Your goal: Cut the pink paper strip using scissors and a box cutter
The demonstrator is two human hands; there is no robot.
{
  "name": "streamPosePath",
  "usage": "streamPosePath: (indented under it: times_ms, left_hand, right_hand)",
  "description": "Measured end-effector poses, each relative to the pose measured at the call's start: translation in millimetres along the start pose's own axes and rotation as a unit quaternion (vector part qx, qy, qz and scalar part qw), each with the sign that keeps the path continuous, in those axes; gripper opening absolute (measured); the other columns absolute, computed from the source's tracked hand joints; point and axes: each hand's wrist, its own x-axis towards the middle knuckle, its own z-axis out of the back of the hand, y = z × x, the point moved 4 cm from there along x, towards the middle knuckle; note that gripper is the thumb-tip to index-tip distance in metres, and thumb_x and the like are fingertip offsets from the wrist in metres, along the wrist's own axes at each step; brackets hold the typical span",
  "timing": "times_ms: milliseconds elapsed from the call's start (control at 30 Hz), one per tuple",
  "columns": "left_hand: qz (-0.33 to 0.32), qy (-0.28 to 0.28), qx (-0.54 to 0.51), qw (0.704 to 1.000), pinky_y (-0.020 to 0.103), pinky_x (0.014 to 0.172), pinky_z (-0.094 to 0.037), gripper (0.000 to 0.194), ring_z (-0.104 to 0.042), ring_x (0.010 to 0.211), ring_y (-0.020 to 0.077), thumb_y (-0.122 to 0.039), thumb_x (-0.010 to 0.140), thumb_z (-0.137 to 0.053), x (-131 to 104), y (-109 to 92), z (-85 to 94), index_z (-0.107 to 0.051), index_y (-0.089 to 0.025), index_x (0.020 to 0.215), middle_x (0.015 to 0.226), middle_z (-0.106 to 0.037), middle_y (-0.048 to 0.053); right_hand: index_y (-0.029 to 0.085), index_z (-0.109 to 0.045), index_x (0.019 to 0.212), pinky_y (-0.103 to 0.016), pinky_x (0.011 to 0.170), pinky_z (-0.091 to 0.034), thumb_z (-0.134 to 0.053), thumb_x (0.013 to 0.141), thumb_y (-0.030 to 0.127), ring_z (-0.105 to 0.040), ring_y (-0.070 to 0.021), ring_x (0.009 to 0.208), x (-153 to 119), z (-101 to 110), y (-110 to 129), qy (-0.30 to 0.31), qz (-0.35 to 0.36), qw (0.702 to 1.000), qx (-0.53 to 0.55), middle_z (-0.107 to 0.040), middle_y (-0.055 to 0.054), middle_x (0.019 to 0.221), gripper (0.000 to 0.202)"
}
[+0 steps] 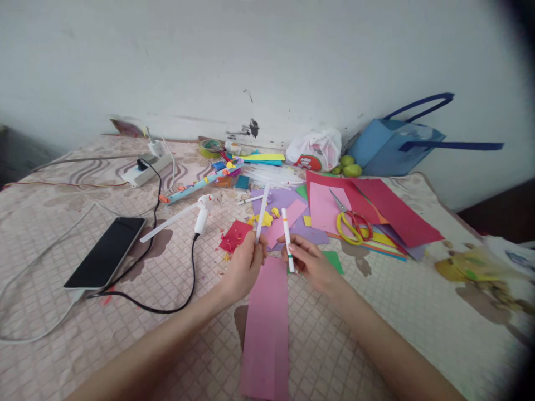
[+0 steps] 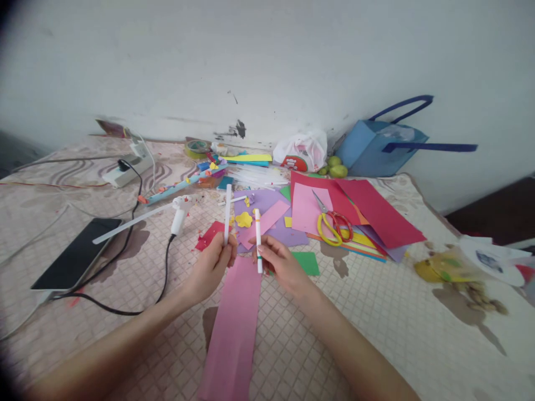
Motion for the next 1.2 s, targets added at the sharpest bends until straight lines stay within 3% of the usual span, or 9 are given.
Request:
streamPosePath:
  times_ms: [133,233,333,567,733,867,1000,1100,1200]
  left_hand:
    - [-0.006,-0.055,0.035,0.998,0.023,0.059,-0.036,0.018,-0.042,0.061,0.0112,-0.021,0.090,-0.047,3.1,0.9,9.1,-0.050,-0.017,0.107,0.070,-0.044,-0.003]
    - [-0.025,-0.028,0.027,0.999,0.022,0.057,-0.035,0.036,-0.042,0.059,0.0105,-0.024,0.086,-0.057,7.7,2.7,12.5,-0.050,-0.019,0.121,0.067,-0.046,-0.004]
    - [-0.020,0.028,0.021,0.999,0.021,0.054,-0.033,0.018,-0.043,0.058,0.0099,-0.030,0.085,-0.059,9.9,5.2,12.0,-0.062,-0.016,0.097,0.066,-0.050,-0.003]
    - [-0.005,0.058,0.090,0.994,0.020,0.049,-0.023,0.036,-0.035,0.050,0.0074,-0.035,0.087,-0.058,3.7,1.6,3.7,-0.049,-0.014,0.059,0.053,-0.041,-0.005]
    - [-0.035,0.104,0.141,0.984,0.020,0.053,-0.026,0.029,-0.043,0.055,0.0086,-0.030,0.087,-0.059,-4.2,-5.0,-9.7,-0.056,-0.013,0.064,0.060,-0.051,-0.002]
    - [0.017,0.137,0.099,0.986,0.021,0.052,-0.026,0.038,-0.041,0.050,0.0079,-0.036,0.091,-0.049,-5.9,-1.2,-6.1,-0.059,-0.014,0.062,0.053,-0.049,-0.002]
    - [0.104,0.161,-0.013,0.981,0.020,0.049,-0.030,0.046,-0.039,0.047,0.0073,-0.045,0.090,-0.045,-1.6,13.2,2.1,-0.065,-0.013,0.064,0.049,-0.044,-0.003]
    - [0.125,0.172,-0.054,0.976,0.019,0.046,-0.028,0.045,-0.035,0.045,0.0062,-0.050,0.087,-0.047,1.8,19.9,0.6,-0.068,-0.012,0.076,0.051,-0.042,-0.005]
    - [0.146,0.187,-0.091,0.967,0.019,0.043,-0.025,0.048,-0.032,0.044,0.0053,-0.056,0.081,-0.051,1.4,21.0,-5.4,-0.067,-0.011,0.078,0.052,-0.041,-0.005]
  right_hand:
    - [0.026,-0.046,0.125,-0.021,0.041,-0.023,-0.054,0.084,0.032,-0.033,-0.0088,0.043,-7.7,-3.3,1.0,0.009,0.009,1.000,0.023,-0.044,0.008,0.055,0.042]
    - [0.027,-0.050,0.112,-0.020,0.039,-0.021,-0.055,0.080,0.029,-0.024,-0.0076,0.037,-12.1,-5.4,-2.3,0.071,-0.043,0.993,0.079,-0.036,0.010,0.048,0.032]
    - [0.024,-0.055,0.093,-0.021,0.038,-0.022,-0.057,0.080,0.037,-0.024,-0.0068,0.035,-13.2,-4.9,-1.8,0.102,-0.075,0.983,0.130,-0.038,0.009,0.049,0.018]
    - [0.021,-0.059,0.078,-0.025,0.042,-0.030,-0.044,0.073,0.079,-0.034,-0.0089,0.043,-8.4,-5.1,-9.9,-0.020,0.032,0.996,0.080,-0.046,0.002,0.061,0.060]
    - [0.019,-0.052,0.062,-0.022,0.040,-0.018,-0.061,0.081,0.051,-0.027,-0.0066,0.039,-10.5,-10.7,-23.9,-0.086,0.049,0.994,0.046,-0.038,0.006,0.046,0.039]
    - [0.020,-0.036,0.050,-0.021,0.036,-0.018,-0.057,0.083,0.046,-0.024,-0.0064,0.037,-6.2,15.2,1.7,-0.153,0.094,0.981,0.070,-0.029,0.007,0.041,0.046]
    - [0.023,-0.052,0.076,-0.018,0.037,-0.023,-0.055,0.084,0.047,-0.029,-0.0062,0.038,-5.6,42.5,25.5,-0.236,0.175,0.951,0.092,-0.036,0.009,0.048,0.026]
    - [0.025,-0.057,0.102,-0.020,0.041,-0.034,-0.053,0.088,0.044,-0.046,-0.0082,0.046,-9.3,27.3,21.8,-0.179,0.180,0.967,0.009,-0.061,0.003,0.069,0.024]
    - [0.023,-0.062,0.097,-0.024,0.055,-0.045,-0.061,0.085,0.034,-0.055,-0.0110,0.061,-16.0,0.7,13.9,-0.096,0.177,0.972,-0.123,-0.063,0.000,0.078,0.016]
